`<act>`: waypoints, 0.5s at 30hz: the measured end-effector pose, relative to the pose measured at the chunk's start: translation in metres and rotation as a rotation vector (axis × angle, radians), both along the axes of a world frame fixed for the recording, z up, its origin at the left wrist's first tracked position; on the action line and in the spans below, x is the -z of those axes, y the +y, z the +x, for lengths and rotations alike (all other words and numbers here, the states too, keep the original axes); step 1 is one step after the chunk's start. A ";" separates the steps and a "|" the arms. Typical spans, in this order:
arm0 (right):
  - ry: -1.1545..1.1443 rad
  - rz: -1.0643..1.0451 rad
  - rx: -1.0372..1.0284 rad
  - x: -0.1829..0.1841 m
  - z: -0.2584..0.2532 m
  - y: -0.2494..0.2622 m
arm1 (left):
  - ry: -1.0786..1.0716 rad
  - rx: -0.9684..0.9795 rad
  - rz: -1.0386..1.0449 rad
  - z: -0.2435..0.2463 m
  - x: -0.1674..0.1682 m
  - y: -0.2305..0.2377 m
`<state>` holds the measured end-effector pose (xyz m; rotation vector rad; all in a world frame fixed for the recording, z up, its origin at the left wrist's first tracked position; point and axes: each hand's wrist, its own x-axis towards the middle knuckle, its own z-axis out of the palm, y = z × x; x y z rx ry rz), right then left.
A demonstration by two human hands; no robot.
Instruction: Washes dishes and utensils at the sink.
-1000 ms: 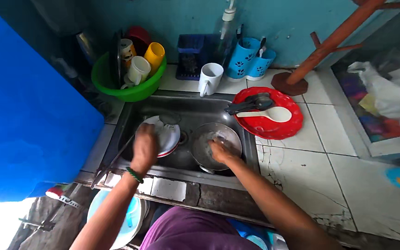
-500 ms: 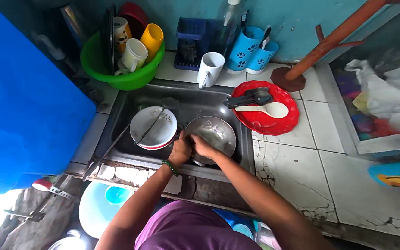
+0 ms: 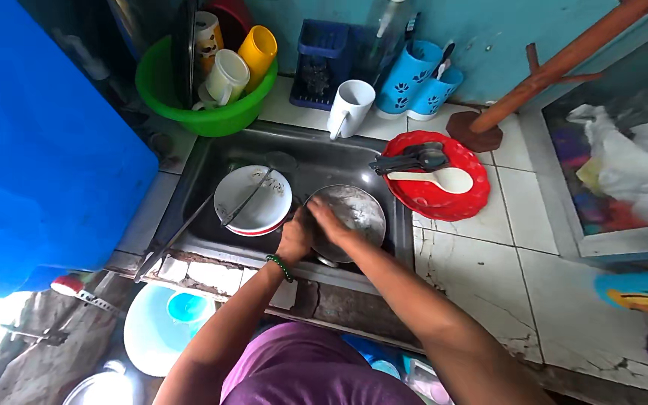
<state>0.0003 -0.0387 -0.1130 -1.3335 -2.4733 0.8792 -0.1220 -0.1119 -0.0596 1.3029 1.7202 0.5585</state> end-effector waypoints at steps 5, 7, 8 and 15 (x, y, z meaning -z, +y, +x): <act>-0.466 -0.393 -0.253 -0.038 0.026 -0.027 | -0.034 -0.027 -0.040 0.000 0.000 -0.002; -0.720 -0.365 -0.192 -0.052 0.038 -0.026 | -0.042 -0.012 -0.060 0.002 -0.002 -0.002; -0.743 -0.317 -0.132 -0.051 0.043 -0.021 | -0.047 -0.006 -0.067 0.003 -0.003 -0.003; -0.437 -0.103 -0.208 -0.007 0.038 0.002 | -0.174 -0.025 -0.070 0.000 -0.006 -0.004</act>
